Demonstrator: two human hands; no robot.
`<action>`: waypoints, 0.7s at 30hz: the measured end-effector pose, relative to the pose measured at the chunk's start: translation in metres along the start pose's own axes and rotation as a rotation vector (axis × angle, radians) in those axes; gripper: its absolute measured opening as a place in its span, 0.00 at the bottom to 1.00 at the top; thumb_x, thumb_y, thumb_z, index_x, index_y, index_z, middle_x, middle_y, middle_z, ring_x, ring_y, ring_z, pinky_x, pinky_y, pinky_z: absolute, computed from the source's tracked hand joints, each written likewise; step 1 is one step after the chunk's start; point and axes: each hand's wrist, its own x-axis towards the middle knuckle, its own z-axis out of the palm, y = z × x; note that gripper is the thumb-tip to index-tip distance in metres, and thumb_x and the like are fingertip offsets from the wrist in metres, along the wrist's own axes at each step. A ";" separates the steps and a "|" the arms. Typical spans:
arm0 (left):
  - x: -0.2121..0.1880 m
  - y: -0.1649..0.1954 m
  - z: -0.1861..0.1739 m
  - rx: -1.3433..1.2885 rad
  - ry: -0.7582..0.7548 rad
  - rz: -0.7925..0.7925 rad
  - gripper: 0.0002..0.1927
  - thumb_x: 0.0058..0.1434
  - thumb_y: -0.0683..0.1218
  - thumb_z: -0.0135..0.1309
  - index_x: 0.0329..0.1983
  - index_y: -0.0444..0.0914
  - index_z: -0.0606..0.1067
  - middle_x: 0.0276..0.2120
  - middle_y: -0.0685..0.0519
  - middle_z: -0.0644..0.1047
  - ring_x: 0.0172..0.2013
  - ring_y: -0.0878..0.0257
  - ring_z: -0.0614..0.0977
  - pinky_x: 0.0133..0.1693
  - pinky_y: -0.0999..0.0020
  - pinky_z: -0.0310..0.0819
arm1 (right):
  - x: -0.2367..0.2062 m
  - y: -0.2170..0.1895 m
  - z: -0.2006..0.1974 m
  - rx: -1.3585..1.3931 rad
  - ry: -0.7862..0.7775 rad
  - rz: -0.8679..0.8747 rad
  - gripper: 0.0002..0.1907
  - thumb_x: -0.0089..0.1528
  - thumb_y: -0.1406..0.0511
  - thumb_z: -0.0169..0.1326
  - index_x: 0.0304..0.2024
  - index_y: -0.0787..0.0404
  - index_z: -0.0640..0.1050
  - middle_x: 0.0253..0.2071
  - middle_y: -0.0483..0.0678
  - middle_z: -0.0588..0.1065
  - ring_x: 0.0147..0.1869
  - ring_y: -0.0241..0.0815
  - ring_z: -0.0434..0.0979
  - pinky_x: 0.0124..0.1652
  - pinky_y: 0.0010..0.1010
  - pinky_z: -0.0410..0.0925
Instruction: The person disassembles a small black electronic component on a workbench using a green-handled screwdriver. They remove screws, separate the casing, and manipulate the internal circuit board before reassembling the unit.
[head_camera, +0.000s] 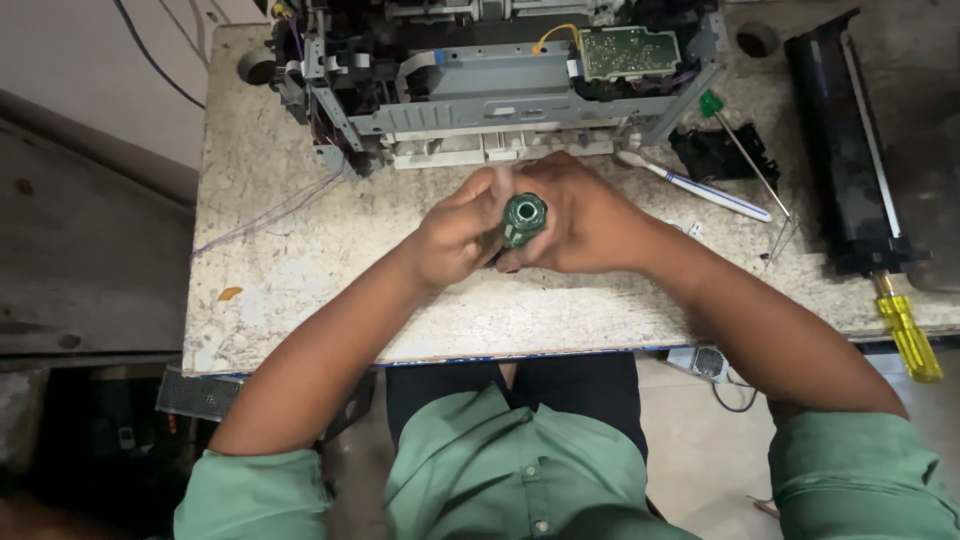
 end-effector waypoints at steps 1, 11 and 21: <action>0.001 -0.002 -0.001 -0.015 -0.002 -0.004 0.38 0.76 0.73 0.36 0.33 0.34 0.71 0.23 0.58 0.67 0.22 0.72 0.67 0.24 0.78 0.61 | -0.001 0.001 0.001 0.013 -0.004 0.008 0.21 0.52 0.65 0.73 0.41 0.59 0.75 0.36 0.43 0.79 0.42 0.40 0.83 0.47 0.33 0.74; -0.004 -0.014 -0.010 0.056 -0.040 0.055 0.27 0.76 0.65 0.45 0.48 0.35 0.74 0.32 0.56 0.74 0.27 0.71 0.73 0.27 0.79 0.66 | -0.004 0.014 0.004 0.039 -0.047 0.222 0.19 0.53 0.63 0.69 0.44 0.55 0.77 0.37 0.41 0.79 0.43 0.36 0.83 0.49 0.31 0.75; 0.003 0.002 -0.007 -0.010 0.122 0.103 0.21 0.76 0.59 0.43 0.50 0.37 0.68 0.31 0.54 0.73 0.25 0.70 0.72 0.23 0.75 0.65 | -0.007 0.014 0.008 -0.178 0.055 0.208 0.25 0.51 0.60 0.74 0.44 0.59 0.76 0.37 0.45 0.77 0.43 0.41 0.82 0.47 0.35 0.76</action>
